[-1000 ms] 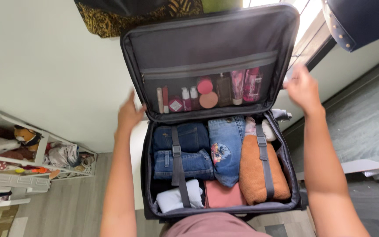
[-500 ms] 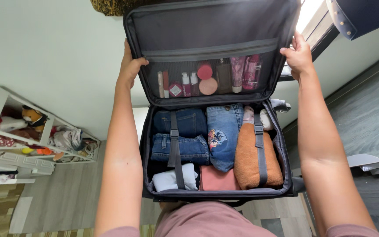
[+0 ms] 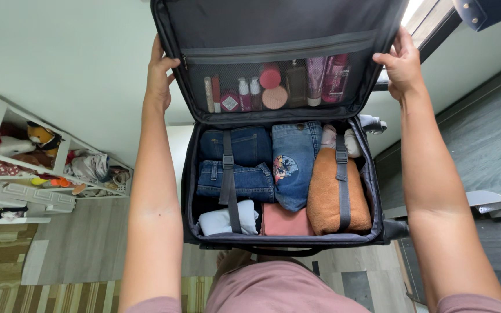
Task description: The person packs a suitcase by placing folded jeans, a towel, and toiletries into the main compartment and mesh pockets. They secure the contents with straps, close and zip the suitcase, then briefly reopen it to adjust the clothing before leaving it open.
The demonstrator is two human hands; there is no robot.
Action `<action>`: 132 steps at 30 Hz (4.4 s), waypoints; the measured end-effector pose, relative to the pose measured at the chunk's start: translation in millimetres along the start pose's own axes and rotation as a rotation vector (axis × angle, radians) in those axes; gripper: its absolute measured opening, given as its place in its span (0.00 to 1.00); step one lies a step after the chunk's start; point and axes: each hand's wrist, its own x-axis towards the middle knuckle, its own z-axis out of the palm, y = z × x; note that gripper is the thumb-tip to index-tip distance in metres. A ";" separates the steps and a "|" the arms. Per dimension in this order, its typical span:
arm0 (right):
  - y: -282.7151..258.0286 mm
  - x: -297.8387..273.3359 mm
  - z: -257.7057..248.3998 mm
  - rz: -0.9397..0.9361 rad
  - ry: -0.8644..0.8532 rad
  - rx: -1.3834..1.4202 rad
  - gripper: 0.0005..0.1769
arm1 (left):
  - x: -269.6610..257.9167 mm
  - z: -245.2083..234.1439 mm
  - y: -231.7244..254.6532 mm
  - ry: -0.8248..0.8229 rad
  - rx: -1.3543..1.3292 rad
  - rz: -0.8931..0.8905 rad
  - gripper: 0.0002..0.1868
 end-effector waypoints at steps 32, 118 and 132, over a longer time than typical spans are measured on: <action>6.3 -345.2 23.3 0.324 0.152 -0.163 0.27 | -328.5 -43.7 -157.0 0.000 -0.193 -0.085 0.41; 133.5 5.6 361.1 0.096 -1.061 -0.669 0.18 | -39.8 -47.4 -203.1 -0.196 0.778 0.511 0.07; 47.6 -94.6 398.9 -0.200 -0.836 -1.145 0.27 | -79.9 -45.7 -211.6 -0.055 1.010 0.708 0.05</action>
